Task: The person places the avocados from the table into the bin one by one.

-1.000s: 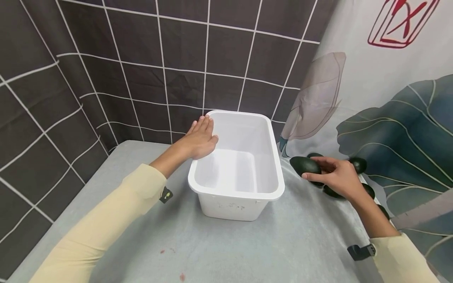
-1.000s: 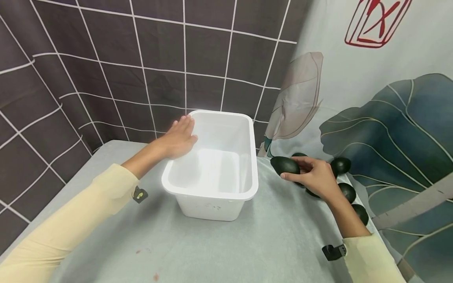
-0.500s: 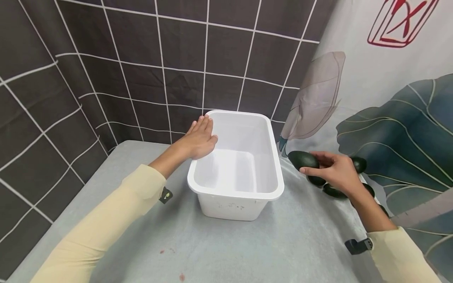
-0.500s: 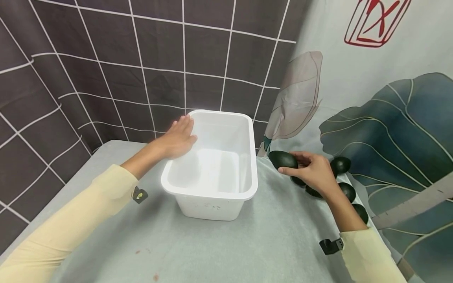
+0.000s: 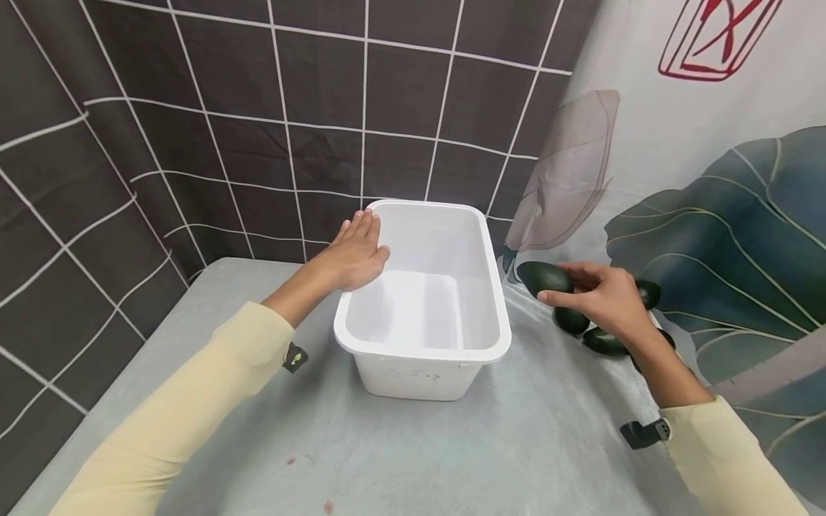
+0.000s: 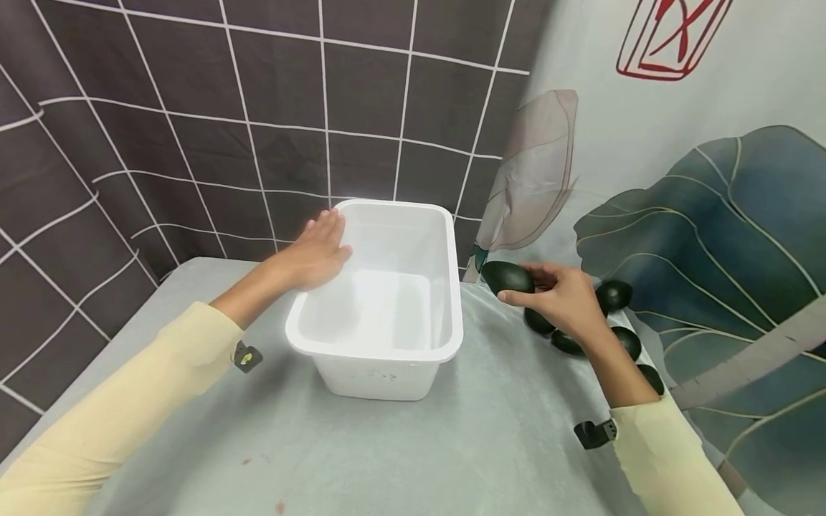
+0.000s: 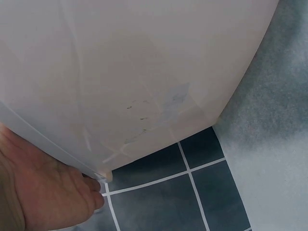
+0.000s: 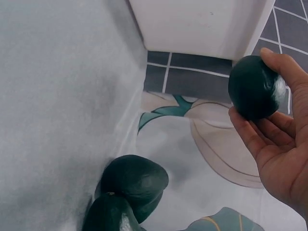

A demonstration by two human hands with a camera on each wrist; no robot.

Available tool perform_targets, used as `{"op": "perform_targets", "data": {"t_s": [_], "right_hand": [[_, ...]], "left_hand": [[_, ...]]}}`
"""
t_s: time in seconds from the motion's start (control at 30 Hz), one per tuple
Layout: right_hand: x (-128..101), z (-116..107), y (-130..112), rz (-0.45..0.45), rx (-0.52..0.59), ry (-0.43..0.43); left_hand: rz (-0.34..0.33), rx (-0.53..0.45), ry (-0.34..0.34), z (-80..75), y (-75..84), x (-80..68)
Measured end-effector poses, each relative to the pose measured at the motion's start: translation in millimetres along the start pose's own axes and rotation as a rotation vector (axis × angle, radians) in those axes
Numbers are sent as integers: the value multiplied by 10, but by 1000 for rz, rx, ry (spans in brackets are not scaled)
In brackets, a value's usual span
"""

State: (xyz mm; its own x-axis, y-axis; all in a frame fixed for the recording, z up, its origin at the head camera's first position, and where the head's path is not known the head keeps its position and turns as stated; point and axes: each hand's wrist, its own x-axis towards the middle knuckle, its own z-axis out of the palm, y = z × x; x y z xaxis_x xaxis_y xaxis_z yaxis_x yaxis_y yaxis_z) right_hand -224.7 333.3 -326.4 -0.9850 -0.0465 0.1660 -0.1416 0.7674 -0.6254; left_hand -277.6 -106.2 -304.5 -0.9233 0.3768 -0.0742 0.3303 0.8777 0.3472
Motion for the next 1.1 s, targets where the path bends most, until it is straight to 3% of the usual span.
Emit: {"op": "perform_targets", "data": {"t_s": [1.1], "right_hand": [[147,24,-414,41,47,95]], "left_hand": [[1,-2,-2,-24,-3,-29]]}}
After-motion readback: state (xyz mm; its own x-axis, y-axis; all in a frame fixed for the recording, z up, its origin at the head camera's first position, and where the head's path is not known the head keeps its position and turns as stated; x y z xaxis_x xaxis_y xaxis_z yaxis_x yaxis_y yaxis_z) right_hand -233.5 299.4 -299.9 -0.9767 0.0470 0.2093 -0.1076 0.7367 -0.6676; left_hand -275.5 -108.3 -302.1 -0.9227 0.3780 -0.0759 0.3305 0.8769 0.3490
